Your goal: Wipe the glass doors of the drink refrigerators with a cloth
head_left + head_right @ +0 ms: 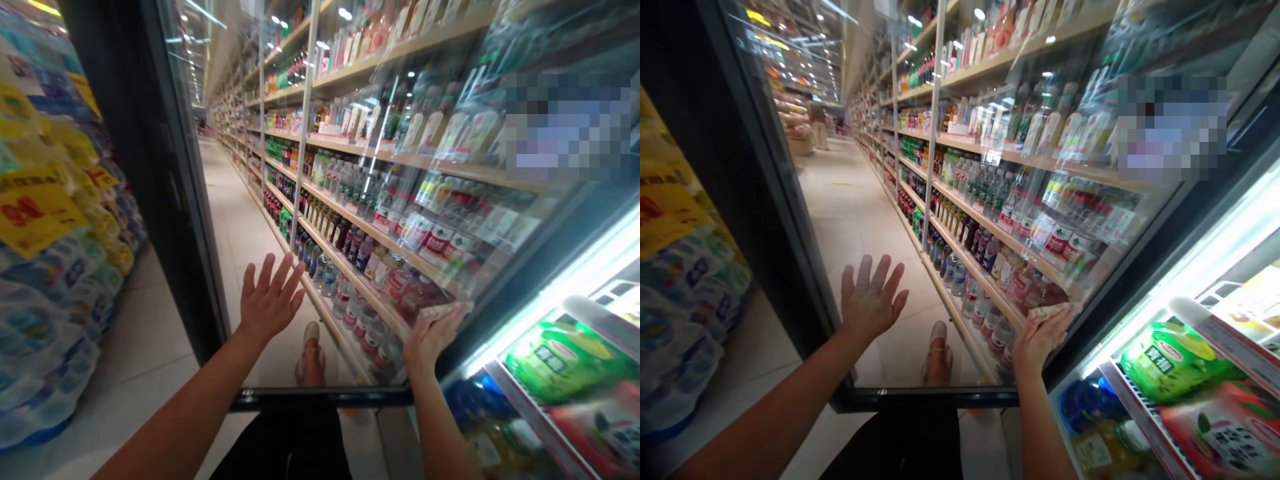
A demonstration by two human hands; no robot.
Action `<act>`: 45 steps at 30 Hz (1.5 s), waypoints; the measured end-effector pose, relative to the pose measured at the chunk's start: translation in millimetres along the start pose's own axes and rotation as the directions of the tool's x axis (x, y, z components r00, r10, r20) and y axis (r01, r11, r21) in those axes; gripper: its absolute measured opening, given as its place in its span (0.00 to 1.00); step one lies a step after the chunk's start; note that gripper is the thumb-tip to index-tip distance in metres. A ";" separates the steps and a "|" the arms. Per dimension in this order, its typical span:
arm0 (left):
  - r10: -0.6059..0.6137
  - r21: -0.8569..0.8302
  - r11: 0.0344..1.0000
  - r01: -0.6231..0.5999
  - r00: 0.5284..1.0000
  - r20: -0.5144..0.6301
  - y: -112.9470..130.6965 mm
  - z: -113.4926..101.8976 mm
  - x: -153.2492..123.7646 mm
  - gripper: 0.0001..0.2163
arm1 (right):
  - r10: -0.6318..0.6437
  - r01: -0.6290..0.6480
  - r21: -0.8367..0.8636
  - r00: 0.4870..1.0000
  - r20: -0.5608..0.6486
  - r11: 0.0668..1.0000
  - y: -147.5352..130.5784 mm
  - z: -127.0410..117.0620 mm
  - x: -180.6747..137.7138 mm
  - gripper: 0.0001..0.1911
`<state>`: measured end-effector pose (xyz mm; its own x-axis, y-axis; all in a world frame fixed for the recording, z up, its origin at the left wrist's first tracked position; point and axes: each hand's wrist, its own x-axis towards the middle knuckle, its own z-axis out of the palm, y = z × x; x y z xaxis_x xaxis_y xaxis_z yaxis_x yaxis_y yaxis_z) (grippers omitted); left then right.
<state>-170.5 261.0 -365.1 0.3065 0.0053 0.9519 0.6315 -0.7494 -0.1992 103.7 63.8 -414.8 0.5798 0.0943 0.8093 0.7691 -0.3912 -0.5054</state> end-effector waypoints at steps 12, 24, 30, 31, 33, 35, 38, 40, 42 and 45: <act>-0.003 -0.004 1.000 0.003 1.000 -0.018 3.6 1.3 0.0 0.34 | -0.184 0.202 0.044 0.947 -0.263 0.978 -53.7 -7.5 106.2 0.36; 0.012 0.027 1.000 -0.012 1.000 -0.027 4.6 -0.3 -3.1 0.30 | -0.328 0.335 0.110 0.942 -0.077 0.936 -159.2 3.4 54.5 0.35; 0.017 0.011 1.000 -0.016 0.998 -0.059 4.2 0.0 -3.1 0.27 | -0.438 0.437 0.071 0.899 0.009 0.897 -182.1 19.1 13.5 0.36; 0.018 0.008 1.000 -0.018 0.998 -0.060 4.0 -0.1 -3.0 0.26 | -0.463 0.462 0.067 0.886 0.010 0.884 -185.0 21.2 8.0 0.37; 0.016 -0.001 1.000 -0.016 0.998 -0.056 3.8 -0.3 -2.8 0.27 | -0.505 0.504 0.068 0.863 -0.002 0.861 -196.9 20.0 12.6 0.37; 0.003 -0.011 1.000 -0.004 0.999 -0.054 4.0 -0.5 -2.9 0.27 | -0.534 0.533 0.073 0.846 -0.011 0.843 -215.4 13.7 32.9 0.37; -0.006 -0.023 1.000 0.004 0.999 -0.051 4.7 -0.2 -3.8 0.28 | -0.570 0.569 0.079 0.822 -0.008 0.819 -236.1 7.8 56.2 0.37; -0.002 -0.037 0.999 0.000 0.999 -0.052 4.8 0.6 -4.7 0.28 | -0.596 0.594 0.083 0.803 0.002 0.800 -231.9 11.5 45.3 0.36; 0.002 -0.051 0.999 -0.005 0.998 -0.065 4.4 1.6 -5.4 0.28 | -0.635 0.632 0.083 0.772 0.026 0.771 -211.5 20.2 14.3 0.36; 0.007 -0.030 0.999 -0.010 0.996 -0.084 3.1 3.0 -5.6 0.30 | -0.741 0.738 0.069 0.668 0.070 0.671 -172.1 33.0 -30.9 0.35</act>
<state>-168.1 260.6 -371.7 0.2499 -0.0560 0.9667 0.6066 -0.7691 -0.2013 -37.6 158.4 -362.7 -0.1643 0.4166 0.8941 0.9627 -0.1299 0.2375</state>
